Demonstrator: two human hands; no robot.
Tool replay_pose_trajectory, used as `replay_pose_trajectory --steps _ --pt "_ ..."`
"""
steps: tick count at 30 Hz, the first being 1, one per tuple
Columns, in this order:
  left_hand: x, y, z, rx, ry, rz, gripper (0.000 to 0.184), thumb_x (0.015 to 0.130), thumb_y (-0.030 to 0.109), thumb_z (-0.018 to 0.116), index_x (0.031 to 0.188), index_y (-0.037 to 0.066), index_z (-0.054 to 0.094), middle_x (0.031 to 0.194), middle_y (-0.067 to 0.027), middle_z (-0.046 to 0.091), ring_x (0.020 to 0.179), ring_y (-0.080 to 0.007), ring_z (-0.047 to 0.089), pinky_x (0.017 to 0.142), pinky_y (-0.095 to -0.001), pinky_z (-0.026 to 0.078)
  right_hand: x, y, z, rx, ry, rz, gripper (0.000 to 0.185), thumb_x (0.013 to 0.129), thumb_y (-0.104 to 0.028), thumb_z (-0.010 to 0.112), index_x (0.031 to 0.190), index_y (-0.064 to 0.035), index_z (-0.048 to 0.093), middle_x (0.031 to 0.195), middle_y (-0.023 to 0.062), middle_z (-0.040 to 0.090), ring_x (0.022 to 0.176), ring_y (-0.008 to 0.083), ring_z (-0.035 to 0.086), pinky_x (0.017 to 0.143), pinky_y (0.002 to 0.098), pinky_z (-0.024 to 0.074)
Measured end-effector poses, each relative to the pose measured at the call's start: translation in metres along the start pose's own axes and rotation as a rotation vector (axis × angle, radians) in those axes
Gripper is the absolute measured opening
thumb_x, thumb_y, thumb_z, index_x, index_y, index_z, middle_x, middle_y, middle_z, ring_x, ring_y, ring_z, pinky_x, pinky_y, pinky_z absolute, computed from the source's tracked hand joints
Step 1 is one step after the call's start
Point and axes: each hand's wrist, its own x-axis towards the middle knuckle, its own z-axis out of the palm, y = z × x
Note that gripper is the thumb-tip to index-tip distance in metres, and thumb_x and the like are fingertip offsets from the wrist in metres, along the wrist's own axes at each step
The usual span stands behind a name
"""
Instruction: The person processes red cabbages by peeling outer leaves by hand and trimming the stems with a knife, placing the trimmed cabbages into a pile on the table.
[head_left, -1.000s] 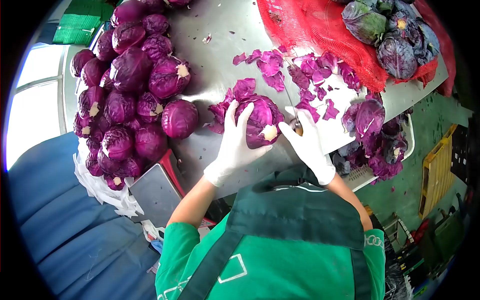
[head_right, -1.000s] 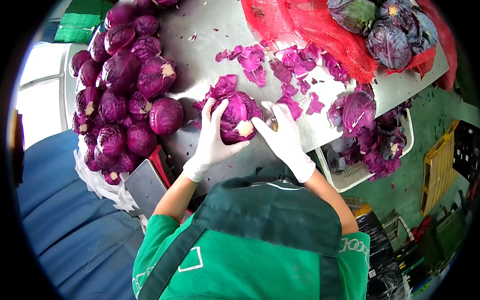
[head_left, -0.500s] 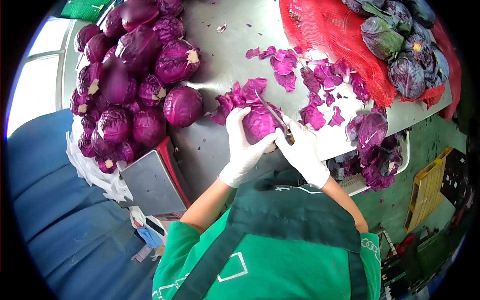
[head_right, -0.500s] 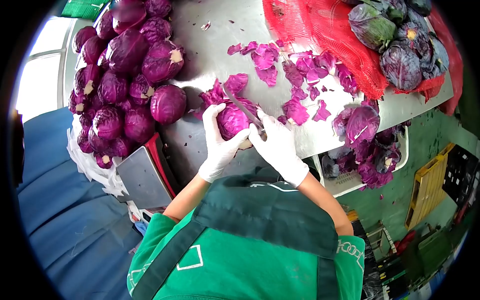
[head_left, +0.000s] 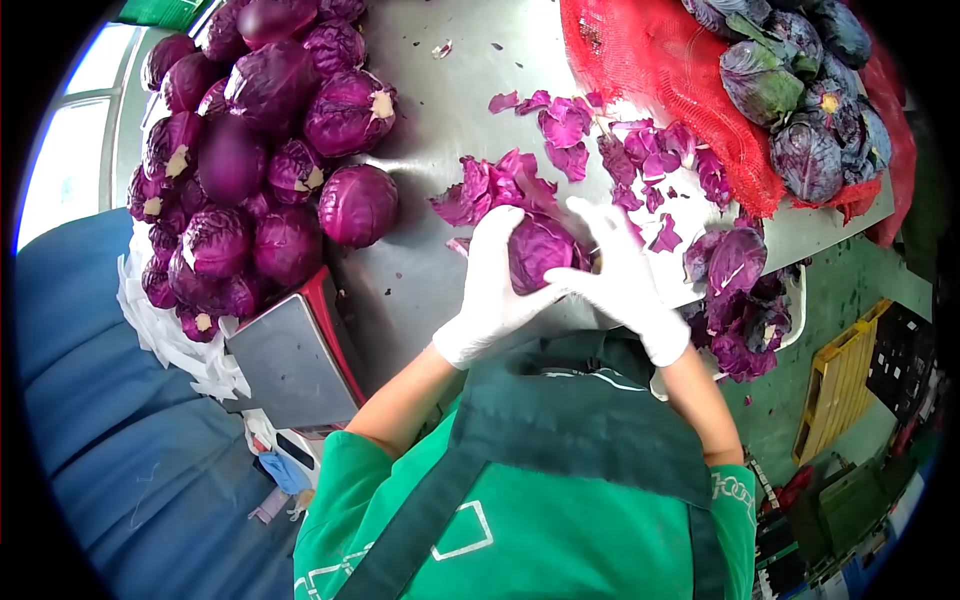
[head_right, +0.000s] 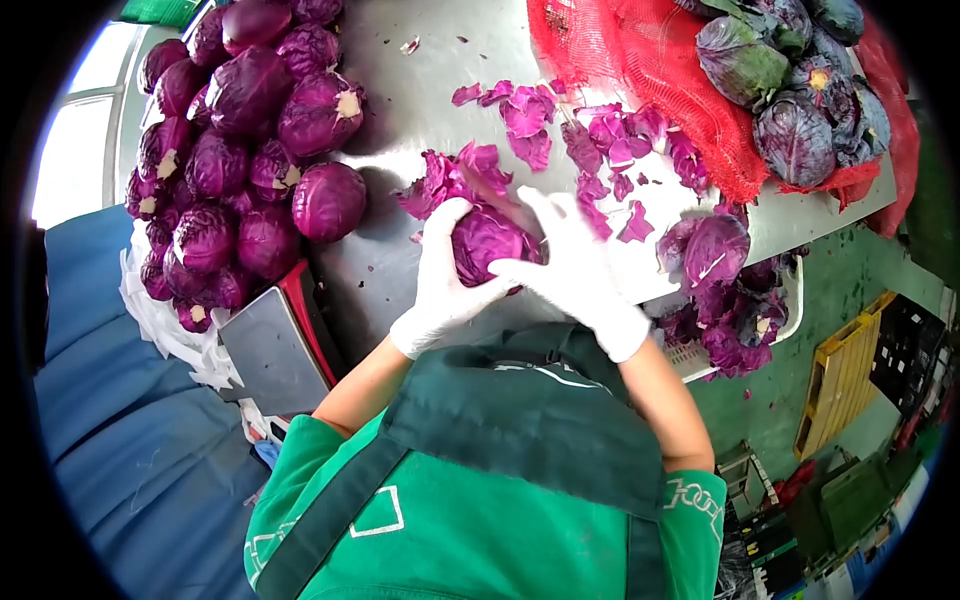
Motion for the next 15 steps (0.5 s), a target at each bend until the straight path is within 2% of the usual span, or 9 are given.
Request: replay_pose_trajectory --steps 1,3,5,6,7,9,10,14,15 --pt "0.001 -0.001 0.001 0.021 -0.029 0.024 0.092 0.065 0.029 0.089 0.138 0.0 0.04 0.136 -0.0224 0.044 0.13 -0.0393 0.044 0.109 -0.0479 0.036 -0.001 0.005 0.012 0.04 -0.058 0.06 0.08 0.078 -0.045 0.078 0.139 -0.0055 0.046 0.131 0.0135 0.047 0.118 0.0318 0.052 0.095 0.0419 0.0462" --pt "0.004 0.002 -0.001 -0.014 -0.005 -0.009 0.091 0.066 0.028 0.088 0.138 -0.001 0.04 0.136 -0.0233 0.045 0.13 -0.04 0.045 0.109 -0.0478 0.037 -0.002 0.016 0.018 0.094 0.004 0.034 0.071 0.082 -0.041 0.076 0.138 -0.0048 0.05 0.125 0.0132 0.054 0.112 0.0305 0.057 0.094 0.0414 0.0474" --pt "0.006 -0.001 -0.007 -0.087 -0.085 -0.042 0.093 0.065 0.022 0.088 0.14 -0.001 0.037 0.139 -0.0185 0.043 0.131 -0.0314 0.044 0.112 -0.0401 0.035 -0.004 0.022 0.02 0.24 0.057 0.1 0.059 0.087 -0.036 0.072 0.133 -0.0039 0.055 0.114 0.0141 0.06 0.105 0.0291 0.062 0.089 0.0388 0.0498" --pt "0.005 -0.003 -0.005 -0.081 -0.063 -0.016 0.093 0.064 0.021 0.088 0.139 -0.001 0.037 0.138 -0.0191 0.043 0.13 -0.0324 0.045 0.111 -0.0407 0.035 -0.004 0.021 0.024 0.031 0.211 -0.073 0.038 0.092 -0.029 0.067 0.118 -0.0024 0.062 0.101 0.0139 0.063 0.091 0.0289 0.065 0.079 0.0367 0.0524" --pt "0.006 -0.004 -0.003 -0.084 -0.062 -0.015 0.093 0.064 0.021 0.088 0.139 -0.001 0.037 0.138 -0.0191 0.043 0.13 -0.0324 0.045 0.111 -0.0407 0.035 -0.003 0.018 0.022 0.028 0.211 -0.073 0.038 0.092 -0.029 0.067 0.118 -0.0024 0.062 0.101 0.0139 0.063 0.091 0.0289 0.065 0.079 0.0367 0.0524" --pt "0.008 -0.005 0.0 -0.039 0.014 0.085 0.085 0.062 0.023 0.088 0.132 0.001 0.046 0.134 -0.0227 0.046 0.128 -0.0397 0.047 0.108 -0.0471 0.039 -0.001 0.009 0.015 -0.093 0.114 0.044 0.027 0.094 -0.028 0.063 0.106 -0.0031 0.062 0.096 0.0136 0.061 0.082 0.0302 0.065 0.071 0.0381 0.0521" --pt "0.01 -0.004 0.001 -0.04 0.015 0.086 0.085 0.062 0.023 0.088 0.132 0.001 0.046 0.134 -0.0227 0.046 0.128 -0.0397 0.047 0.108 -0.0471 0.039 0.002 0.012 0.017 -0.183 0.157 -0.011 0.022 0.096 -0.026 0.059 0.098 -0.004 0.06 0.091 0.0125 0.058 0.075 0.0307 0.064 0.067 0.0403 0.0515" --pt "0.013 -0.003 0.003 -0.043 0.034 0.109 0.073 0.06 0.019 0.087 0.12 0.003 0.049 0.131 -0.0211 0.048 0.126 -0.0373 0.048 0.106 -0.0461 0.039 0.022 0.024 0.015 -0.528 0.316 -0.189 0.015 0.096 -0.019 0.054 0.1 -0.0066 0.061 0.092 0.0117 0.058 0.081 0.0278 0.064 0.068 0.0402 0.0527" --pt "0.014 -0.005 0.001 -0.064 0.013 0.156 0.071 0.06 0.016 0.087 0.117 0.004 0.048 0.132 -0.0202 0.047 0.126 -0.0359 0.047 0.107 -0.0456 0.039 0.036 0.043 0.014 -0.576 0.266 -0.046 0.017 0.092 -0.015 0.055 0.104 -0.0068 0.063 0.092 0.0119 0.058 0.087 0.0271 0.063 0.072 0.0394 0.0527"
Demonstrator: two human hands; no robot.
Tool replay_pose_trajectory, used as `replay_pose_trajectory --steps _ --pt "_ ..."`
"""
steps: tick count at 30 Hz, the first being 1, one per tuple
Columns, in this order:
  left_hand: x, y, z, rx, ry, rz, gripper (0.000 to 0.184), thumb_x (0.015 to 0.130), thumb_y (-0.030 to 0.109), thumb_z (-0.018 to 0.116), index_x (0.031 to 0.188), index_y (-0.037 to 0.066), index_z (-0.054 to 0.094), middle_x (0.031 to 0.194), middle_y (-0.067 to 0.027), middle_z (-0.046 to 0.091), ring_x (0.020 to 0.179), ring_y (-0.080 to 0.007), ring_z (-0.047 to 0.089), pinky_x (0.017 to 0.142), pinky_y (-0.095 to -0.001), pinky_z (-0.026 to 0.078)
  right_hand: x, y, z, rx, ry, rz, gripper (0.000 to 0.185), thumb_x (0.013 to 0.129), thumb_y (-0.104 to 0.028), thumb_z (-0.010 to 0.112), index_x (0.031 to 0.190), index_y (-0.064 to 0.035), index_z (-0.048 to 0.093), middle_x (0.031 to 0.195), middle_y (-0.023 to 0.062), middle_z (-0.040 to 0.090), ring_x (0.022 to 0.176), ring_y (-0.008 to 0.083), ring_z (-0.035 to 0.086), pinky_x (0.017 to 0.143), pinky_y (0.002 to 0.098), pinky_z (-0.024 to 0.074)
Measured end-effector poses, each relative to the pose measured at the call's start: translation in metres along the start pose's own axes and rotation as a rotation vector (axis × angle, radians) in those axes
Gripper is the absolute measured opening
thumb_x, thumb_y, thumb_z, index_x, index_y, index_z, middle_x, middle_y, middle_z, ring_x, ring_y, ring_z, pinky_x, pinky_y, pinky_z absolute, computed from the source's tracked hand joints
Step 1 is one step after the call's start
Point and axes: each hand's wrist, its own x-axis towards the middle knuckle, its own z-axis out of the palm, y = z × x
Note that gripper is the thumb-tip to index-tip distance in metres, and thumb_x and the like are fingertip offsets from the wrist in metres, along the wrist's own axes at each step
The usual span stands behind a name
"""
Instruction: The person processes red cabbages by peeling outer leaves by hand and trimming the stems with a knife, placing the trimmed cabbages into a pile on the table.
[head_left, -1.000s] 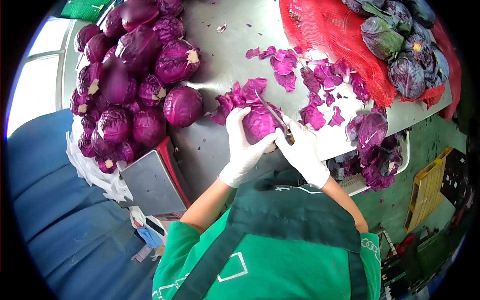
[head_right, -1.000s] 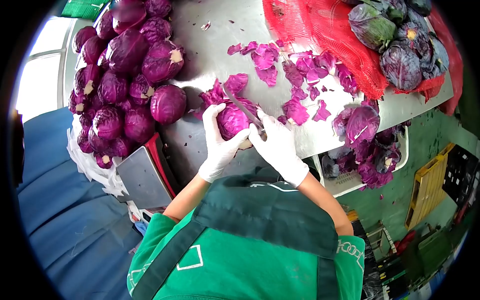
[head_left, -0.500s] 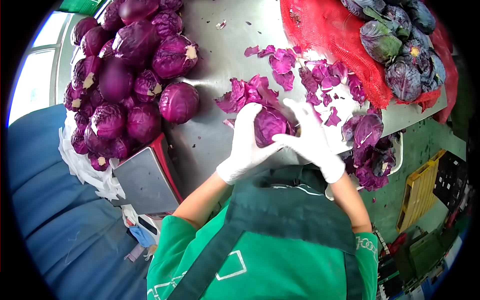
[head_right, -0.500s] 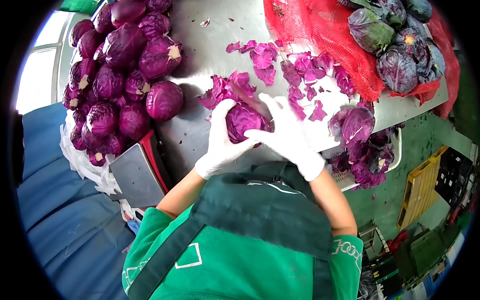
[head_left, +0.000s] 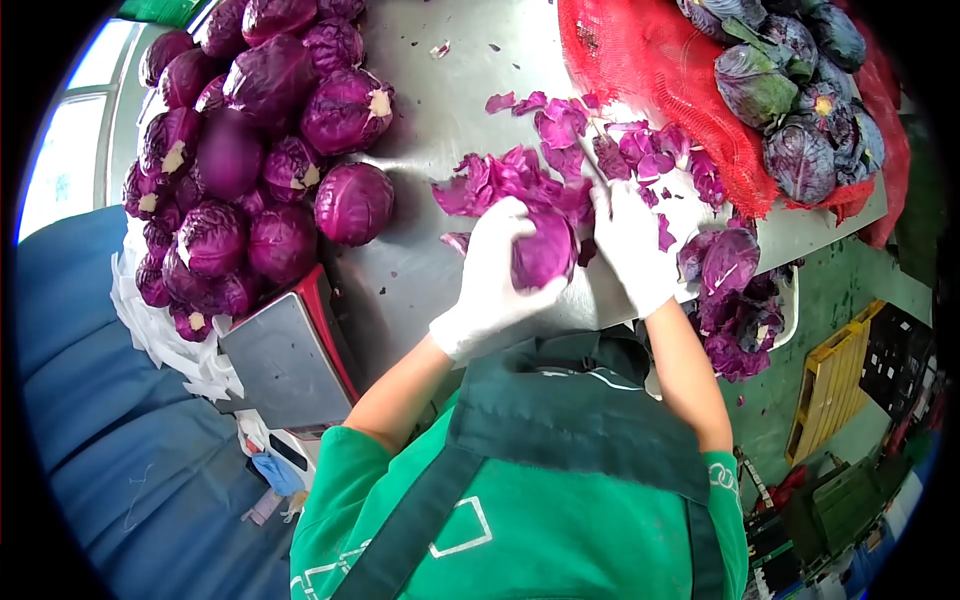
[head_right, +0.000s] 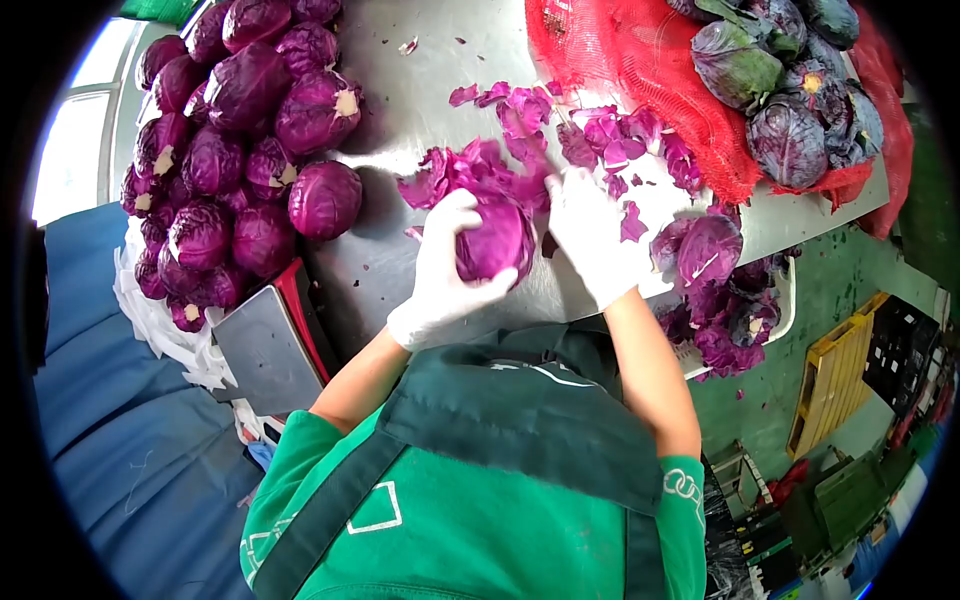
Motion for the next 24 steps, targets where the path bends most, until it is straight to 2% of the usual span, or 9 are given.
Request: replay_pose_trajectory --steps 4,5,6,9,11,14,18,22,24 --pt "-0.02 0.007 -0.003 0.129 -0.041 0.016 0.081 0.057 0.022 0.086 0.127 0.006 0.047 0.132 -0.0204 0.048 0.129 -0.0386 0.045 0.106 -0.0491 0.037 0.014 0.052 0.015 -0.137 0.346 -0.467 0.021 0.093 -0.02 0.061 0.108 -0.0072 0.067 0.095 0.0127 0.06 0.088 0.0281 0.063 0.076 0.037 0.0523" --pt "-0.021 0.011 -0.007 0.127 -0.046 0.001 0.081 0.057 0.022 0.086 0.127 0.006 0.047 0.132 -0.0204 0.048 0.129 -0.0386 0.045 0.106 -0.0491 0.037 0.017 0.008 -0.033 0.491 -0.02 0.071 0.031 0.089 -0.03 0.068 0.109 -0.0062 0.068 0.104 0.0127 0.062 0.092 0.0294 0.063 0.079 0.0372 0.0521" --pt "-0.014 0.016 -0.01 0.207 -0.089 -0.013 0.084 0.058 0.023 0.084 0.13 0.006 0.045 0.134 -0.0201 0.047 0.131 -0.0386 0.043 0.108 -0.0496 0.034 0.013 -0.007 -0.045 0.609 -0.123 0.089 0.054 0.083 -0.043 0.073 0.119 -0.0041 0.063 0.112 0.0131 0.062 0.101 0.032 0.063 0.086 0.0401 0.0504" --pt "-0.008 0.019 -0.011 0.248 -0.153 -0.04 0.086 0.059 0.024 0.081 0.134 0.006 0.043 0.137 -0.0194 0.045 0.134 -0.0396 0.039 0.11 -0.05 0.03 0.0 -0.023 -0.022 0.227 -0.008 -0.076 0.069 0.081 -0.052 0.072 0.127 -0.0029 0.056 0.119 0.0138 0.06 0.107 0.0338 0.062 0.091 0.0433 0.0477" --pt "-0.01 0.014 -0.014 0.188 -0.215 -0.066 0.088 0.06 0.023 0.08 0.137 0.006 0.04 0.145 -0.0228 0.039 0.14 -0.043 0.032 0.114 -0.0513 0.025 0.005 -0.025 -0.02 0.527 -0.346 0.114 0.075 0.081 -0.058 0.07 0.128 -0.0026 0.053 0.119 0.0166 0.06 0.11 0.0351 0.061 0.094 0.0434 0.0459" --pt "-0.02 -0.005 -0.008 -0.033 -0.101 0.029 0.093 0.061 0.021 0.082 0.139 0.005 0.035 0.15 -0.0273 0.031 0.145 -0.0451 0.024 0.118 -0.0524 0.019 0.016 -0.027 -0.037 0.602 -0.528 0.12 0.065 0.081 -0.055 0.071 0.117 -0.0027 0.057 0.113 0.0185 0.063 0.106 0.0358 0.062 0.091 0.0437 0.0474" --pt "-0.023 0.005 -0.016 0.05 -0.152 -0.025 0.1 0.061 0.019 0.083 0.143 0.001 0.029 0.152 -0.0305 0.026 0.145 -0.0472 0.023 0.118 -0.0526 0.021 0.009 -0.025 -0.017 0.322 -0.208 -0.115 0.043 0.092 -0.046 0.061 0.099 -0.0043 0.057 0.09 0.014 0.063 0.079 0.0362 0.067 0.067 0.0447 0.0534" --pt "-0.024 0.005 -0.015 0.07 -0.174 0.032 0.088 0.061 0.019 0.081 0.136 -0.002 0.041 0.146 -0.0305 0.036 0.14 -0.0482 0.032 0.117 -0.0521 0.027 0.021 -0.023 -0.006 0.077 -0.272 -0.029 0.042 0.095 -0.045 0.056 0.097 -0.0041 0.053 0.09 0.0146 0.063 0.078 0.0371 0.067 0.065 0.0452 0.0532" --pt "-0.032 0.005 -0.01 0.081 -0.202 0.083 0.087 0.06 0.02 0.082 0.135 0.0 0.043 0.147 -0.0284 0.037 0.139 -0.0463 0.034 0.115 -0.0542 0.028 0.029 -0.01 0.012 0.231 -0.155 -0.044 0.043 0.093 -0.047 0.057 0.099 -0.0044 0.055 0.095 0.0143 0.064 0.079 0.0373 0.067 0.066 0.0453 0.0529"
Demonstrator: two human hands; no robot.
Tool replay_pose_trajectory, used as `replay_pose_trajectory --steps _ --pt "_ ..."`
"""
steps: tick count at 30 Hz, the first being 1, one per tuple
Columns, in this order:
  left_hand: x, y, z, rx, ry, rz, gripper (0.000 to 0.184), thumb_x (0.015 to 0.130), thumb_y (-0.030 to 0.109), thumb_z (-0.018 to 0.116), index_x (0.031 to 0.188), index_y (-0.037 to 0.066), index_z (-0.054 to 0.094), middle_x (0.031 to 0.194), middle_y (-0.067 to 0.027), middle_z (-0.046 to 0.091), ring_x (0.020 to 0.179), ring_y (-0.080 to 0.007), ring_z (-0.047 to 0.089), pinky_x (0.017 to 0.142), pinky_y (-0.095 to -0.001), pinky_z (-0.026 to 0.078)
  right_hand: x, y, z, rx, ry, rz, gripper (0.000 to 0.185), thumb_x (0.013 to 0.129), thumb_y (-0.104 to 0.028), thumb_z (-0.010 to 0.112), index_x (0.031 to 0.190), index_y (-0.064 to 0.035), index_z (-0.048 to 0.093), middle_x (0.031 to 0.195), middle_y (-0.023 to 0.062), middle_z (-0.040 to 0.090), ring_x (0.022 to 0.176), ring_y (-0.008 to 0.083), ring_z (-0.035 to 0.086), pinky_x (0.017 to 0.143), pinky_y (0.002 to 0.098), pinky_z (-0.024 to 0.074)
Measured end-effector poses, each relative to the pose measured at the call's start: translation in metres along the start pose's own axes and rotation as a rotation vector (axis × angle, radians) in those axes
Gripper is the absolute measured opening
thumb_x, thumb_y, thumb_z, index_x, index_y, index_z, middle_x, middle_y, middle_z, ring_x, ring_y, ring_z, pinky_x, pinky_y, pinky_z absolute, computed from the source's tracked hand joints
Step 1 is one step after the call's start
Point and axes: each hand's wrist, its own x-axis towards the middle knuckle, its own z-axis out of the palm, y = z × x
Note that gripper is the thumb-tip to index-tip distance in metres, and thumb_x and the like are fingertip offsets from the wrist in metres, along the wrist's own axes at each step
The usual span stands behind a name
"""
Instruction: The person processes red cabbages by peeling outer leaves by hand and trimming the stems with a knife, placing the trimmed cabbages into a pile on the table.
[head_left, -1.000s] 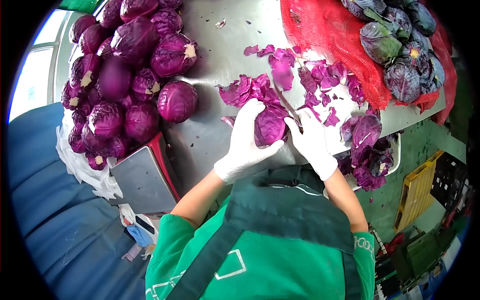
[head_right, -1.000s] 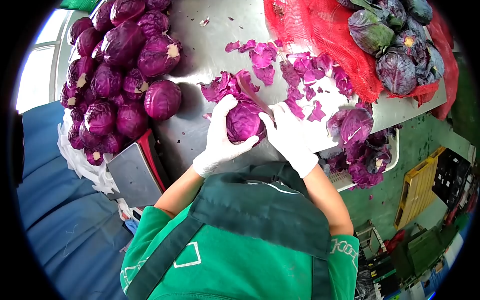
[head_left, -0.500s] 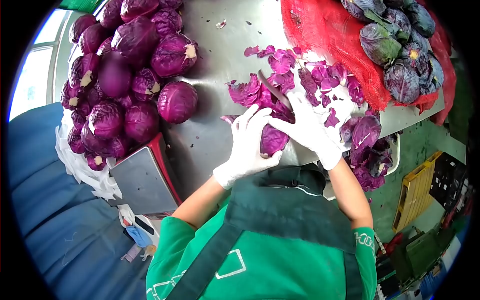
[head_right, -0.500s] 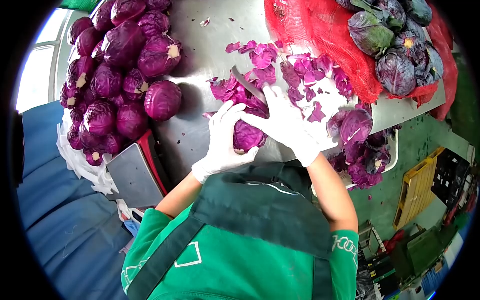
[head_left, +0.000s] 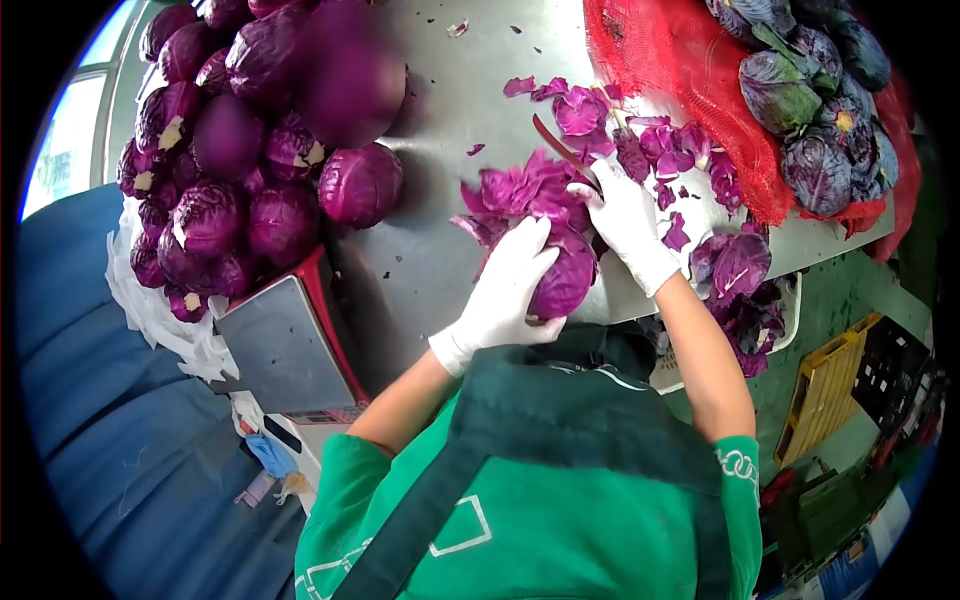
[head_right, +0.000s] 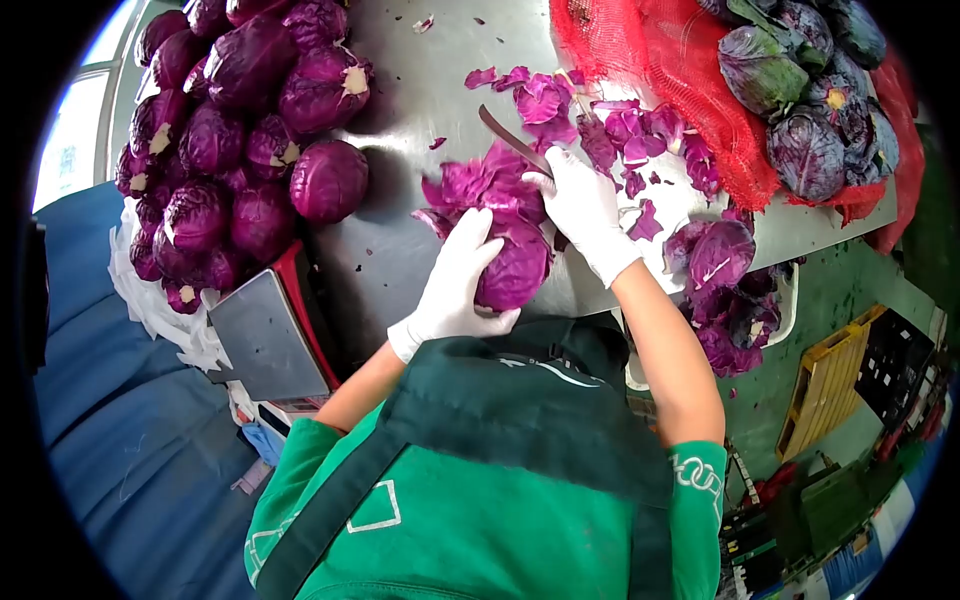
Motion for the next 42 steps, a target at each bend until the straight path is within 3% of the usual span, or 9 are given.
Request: replay_pose_trajectory --steps 5,9,15,16,18,23,28,30,42 --pt "-0.021 -0.007 0.002 0.035 0.157 -0.132 0.105 0.057 0.018 0.09 0.143 0.007 0.029 0.154 -0.0284 0.024 0.143 -0.0491 0.025 0.116 -0.0551 0.024 0.005 -0.001 -0.017 0.084 0.061 0.177 0.042 0.092 -0.043 0.062 0.108 -0.0045 0.061 0.106 0.0155 0.061 0.094 0.0354 0.064 0.078 0.0438 0.0511" --pt "-0.014 -0.002 -0.002 -0.265 0.319 -0.544 0.097 0.065 0.022 0.089 0.139 0.001 0.03 0.141 -0.0183 0.039 0.132 -0.0285 0.043 0.112 -0.0409 0.035 -0.037 0.003 -0.021 0.221 0.244 0.267 0.041 0.089 -0.032 0.071 0.116 -0.0033 0.059 0.105 0.0103 0.058 0.08 0.022 0.06 0.073 0.0357 0.0508" --pt "0.022 0.025 0.003 -0.699 0.422 -0.856 0.083 0.088 0.016 0.072 0.15 0.007 0.018 0.142 -0.0172 0.033 0.129 -0.0255 0.041 0.109 -0.0392 0.036 -0.092 -0.02 0.011 0.434 0.136 0.269 0.05 0.09 -0.022 0.069 0.134 -0.003 0.054 0.113 0.0122 0.058 0.092 0.022 0.057 0.085 0.0329 0.0475" --pt "0.016 0.015 0.009 -0.426 0.308 -0.574 0.084 0.086 0.023 0.075 0.149 0.005 0.023 0.138 -0.0189 0.038 0.126 -0.0287 0.045 0.106 -0.0411 0.038 -0.086 -0.016 0.007 0.509 0.158 0.312 0.051 0.09 -0.021 0.069 0.135 -0.0038 0.054 0.115 0.013 0.058 0.094 0.0217 0.057 0.086 0.0322 0.0472" --pt "0.022 0.025 -0.021 -0.059 -0.143 -0.664 0.089 0.077 0.03 0.081 0.145 0.003 0.031 0.132 -0.0218 0.042 0.122 -0.0339 0.046 0.105 -0.0438 0.039 -0.076 -0.003 0.0 0.74 0.145 0.39 0.048 0.09 -0.025 0.069 0.132 -0.0042 0.057 0.108 0.0137 0.063 0.095 0.0192 0.059 0.086 0.0307 0.0471" --pt "0.074 0.008 -0.041 0.334 -0.284 0.001 0.104 0.059 0.03 0.088 0.145 0.003 0.037 0.149 -0.0238 0.033 0.142 -0.0422 0.029 0.113 -0.0506 0.031 -0.064 -0.003 -0.021 0.647 0.083 0.317 0.055 0.092 -0.027 0.067 0.138 -0.0034 0.05 0.116 0.0203 0.063 0.11 0.0268 0.061 0.098 0.0385 0.0452" --pt "0.082 -0.003 -0.008 0.057 -0.297 -0.059 0.101 0.064 0.033 0.086 0.146 0.006 0.035 0.143 -0.022 0.04 0.135 -0.0388 0.038 0.115 -0.048 0.03 -0.096 0.006 -0.02 0.297 0.465 0.133 0.056 0.092 -0.019 0.063 0.142 -0.0032 0.043 0.104 0.0184 0.064 0.096 0.0303 0.064 0.09 0.0393 0.0492" --pt "0.091 0.008 -0.001 0.054 -0.229 -0.344 0.099 0.064 0.033 0.085 0.143 -0.001 0.036 0.14 -0.0253 0.042 0.132 -0.0412 0.041 0.113 -0.047 0.032 -0.123 -0.012 -0.039 0.304 0.248 0.255 0.051 0.092 -0.014 0.062 0.139 -0.0026 0.045 0.096 0.0141 0.064 0.08 0.0302 0.064 0.078 0.0381 0.0525" --pt "0.1 0.017 0.018 0.275 -0.242 -0.213 0.09 0.066 0.036 0.083 0.134 -0.006 0.041 0.136 -0.0265 0.045 0.129 -0.0424 0.04 0.107 -0.0489 0.036 -0.129 -0.006 -0.013 -0.228 0.098 0.191 0.018 0.091 -0.017 0.054 0.104 -0.0043 0.054 0.065 0.0042 0.056 0.053 0.0183 0.063 0.047 0.0301 0.0512"
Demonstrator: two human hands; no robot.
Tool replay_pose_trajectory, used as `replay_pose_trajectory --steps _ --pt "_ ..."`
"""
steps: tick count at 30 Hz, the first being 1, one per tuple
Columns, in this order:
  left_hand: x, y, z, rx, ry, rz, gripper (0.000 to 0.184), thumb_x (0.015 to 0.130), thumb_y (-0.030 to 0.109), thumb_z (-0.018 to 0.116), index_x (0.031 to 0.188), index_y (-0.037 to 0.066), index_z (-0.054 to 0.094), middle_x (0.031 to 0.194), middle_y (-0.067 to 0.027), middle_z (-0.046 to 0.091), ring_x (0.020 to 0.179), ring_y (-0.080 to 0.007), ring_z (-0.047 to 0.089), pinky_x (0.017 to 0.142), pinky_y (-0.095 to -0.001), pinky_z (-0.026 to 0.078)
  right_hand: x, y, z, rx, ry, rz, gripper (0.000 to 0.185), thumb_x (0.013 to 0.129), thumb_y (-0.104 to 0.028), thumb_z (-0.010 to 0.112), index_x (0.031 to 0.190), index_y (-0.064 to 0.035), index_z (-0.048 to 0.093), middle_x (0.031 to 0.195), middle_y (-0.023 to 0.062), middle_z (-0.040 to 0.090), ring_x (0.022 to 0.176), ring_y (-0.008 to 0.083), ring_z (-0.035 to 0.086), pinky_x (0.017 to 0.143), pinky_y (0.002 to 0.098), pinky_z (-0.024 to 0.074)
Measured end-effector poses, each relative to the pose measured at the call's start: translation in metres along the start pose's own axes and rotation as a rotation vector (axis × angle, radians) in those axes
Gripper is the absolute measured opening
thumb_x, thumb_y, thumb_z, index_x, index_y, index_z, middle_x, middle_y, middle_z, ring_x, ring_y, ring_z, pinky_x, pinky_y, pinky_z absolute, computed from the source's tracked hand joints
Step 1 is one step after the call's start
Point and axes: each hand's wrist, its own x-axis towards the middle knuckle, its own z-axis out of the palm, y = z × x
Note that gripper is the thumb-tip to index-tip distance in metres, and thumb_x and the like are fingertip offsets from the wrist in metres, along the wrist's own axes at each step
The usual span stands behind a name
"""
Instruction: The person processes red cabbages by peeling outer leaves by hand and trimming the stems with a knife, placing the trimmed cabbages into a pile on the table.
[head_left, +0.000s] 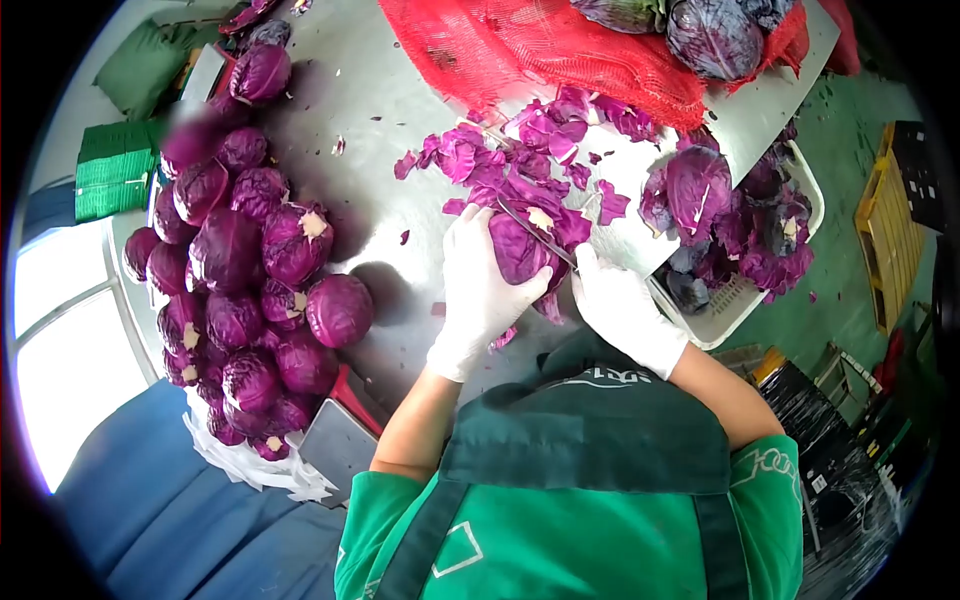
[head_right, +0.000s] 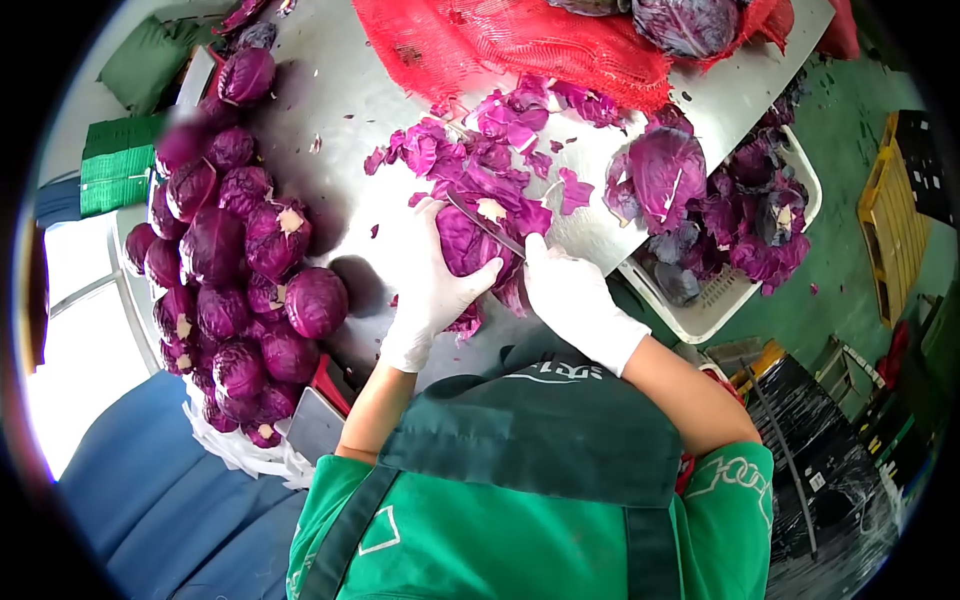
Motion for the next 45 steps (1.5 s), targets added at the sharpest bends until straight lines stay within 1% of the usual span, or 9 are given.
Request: replay_pose_trajectory --steps 8,13,17,20,25,28,36,40,45 --pt "-0.025 0.005 0.016 0.049 0.021 0.139 0.089 0.065 0.027 0.082 0.137 -0.001 0.039 0.145 -0.0253 0.036 0.136 -0.0439 0.032 0.107 -0.0559 0.031 0.035 0.036 0.021 0.425 -0.214 0.065 0.033 0.093 -0.014 0.046 0.116 0.0088 0.049 0.073 0.0243 0.064 0.067 0.0426 0.066 0.059 0.0493 0.052" --pt "-0.057 -0.008 -0.009 0.073 0.04 -0.156 0.097 0.064 0.026 0.087 0.141 0.003 0.033 0.145 -0.0269 0.032 0.134 -0.0425 0.035 0.113 -0.0514 0.028 0.03 0.0 -0.007 0.711 -0.284 0.228 0.05 0.098 -0.038 0.052 0.138 -0.0077 0.046 0.084 0.0213 0.068 0.074 0.0411 0.067 0.067 0.0495 0.052" --pt "-0.056 -0.019 -0.007 -0.169 0.076 -0.174 0.095 0.065 0.016 0.088 0.141 0.003 0.033 0.14 -0.0246 0.04 0.13 -0.0357 0.044 0.111 -0.0433 0.036 0.029 -0.01 0.028 0.653 0.001 -0.035 0.044 0.102 -0.032 0.046 0.139 -0.0084 0.047 0.11 0.0242 0.066 0.085 0.0386 0.068 0.076 0.0466 0.054" --pt "-0.051 -0.029 0.01 -0.424 0.168 -0.219 0.098 0.062 0.017 0.089 0.141 0.0 0.032 0.145 -0.0233 0.033 0.137 -0.0368 0.035 0.114 -0.0442 0.031 0.033 -0.011 0.007 0.903 -0.11 0.217 0.04 0.102 -0.026 0.044 0.138 -0.0083 0.049 0.119 0.0235 0.063 0.09 0.0379 0.068 0.08 0.046 0.0545" --pt "-0.033 -0.021 0.042 -0.602 0.325 -0.222 0.096 0.062 0.015 0.09 0.139 0.0 0.034 0.142 -0.0213 0.035 0.136 -0.0352 0.036 0.114 -0.0437 0.031 0.034 -0.019 -0.022 0.42 0.084 0.052 0.042 0.1 -0.022 0.05 0.139 -0.0057 0.049 0.1 0.0233 0.068 0.056 0.0275 0.062 0.051 0.0374 0.0517" --pt "-0.028 -0.009 0.035 -0.374 0.352 -0.147 0.096 0.062 0.016 0.091 0.138 -0.001 0.034 0.141 -0.0218 0.035 0.135 -0.0359 0.035 0.113 -0.0443 0.031 0.037 -0.011 -0.003 0.142 0.081 -0.113 0.044 0.101 -0.022 0.049 0.142 -0.0082 0.046 0.093 0.0211 0.069 0.06 0.0294 0.065 0.054 0.0391 0.0526" --pt "-0.031 -0.016 0.054 -0.61 0.442 -0.205 0.097 0.062 0.018 0.091 0.138 -0.001 0.034 0.141 -0.0222 0.034 0.134 -0.0365 0.036 0.112 -0.0447 0.032 0.05 -0.009 0.016 0.599 0.213 0.097 0.045 0.101 -0.022 0.049 0.145 -0.0131 0.044 0.092 0.0187 0.07 0.073 0.0355 0.068 0.064 0.0428 0.053" --pt "-0.034 -0.015 0.047 -0.526 0.465 -0.176 0.095 0.062 0.016 0.09 0.137 -0.001 0.034 0.136 -0.0195 0.036 0.13 -0.0343 0.039 0.11 -0.0438 0.034 0.06 0.044 0.051 0.57 0.238 0.414 0.029 0.103 -0.024 0.042 0.11 -0.0034 0.061 0.09 0.0217 0.067 0.086 0.0393 0.067 0.071 0.0469 0.0524" --pt "-0.055 -0.029 0.056 -0.973 0.478 -0.371 0.092 0.066 0.012 0.089 0.135 0.0 0.031 0.129 -0.0141 0.037 0.122 -0.0241 0.044 0.105 -0.0388 0.039 0.068 0.027 -0.003 0.731 0.137 0.403 0.048 0.1 -0.035 0.052 0.131 0.0012 0.052 0.102 0.0217 0.065 0.098 0.0344 0.064 0.082 0.0425 0.0514"
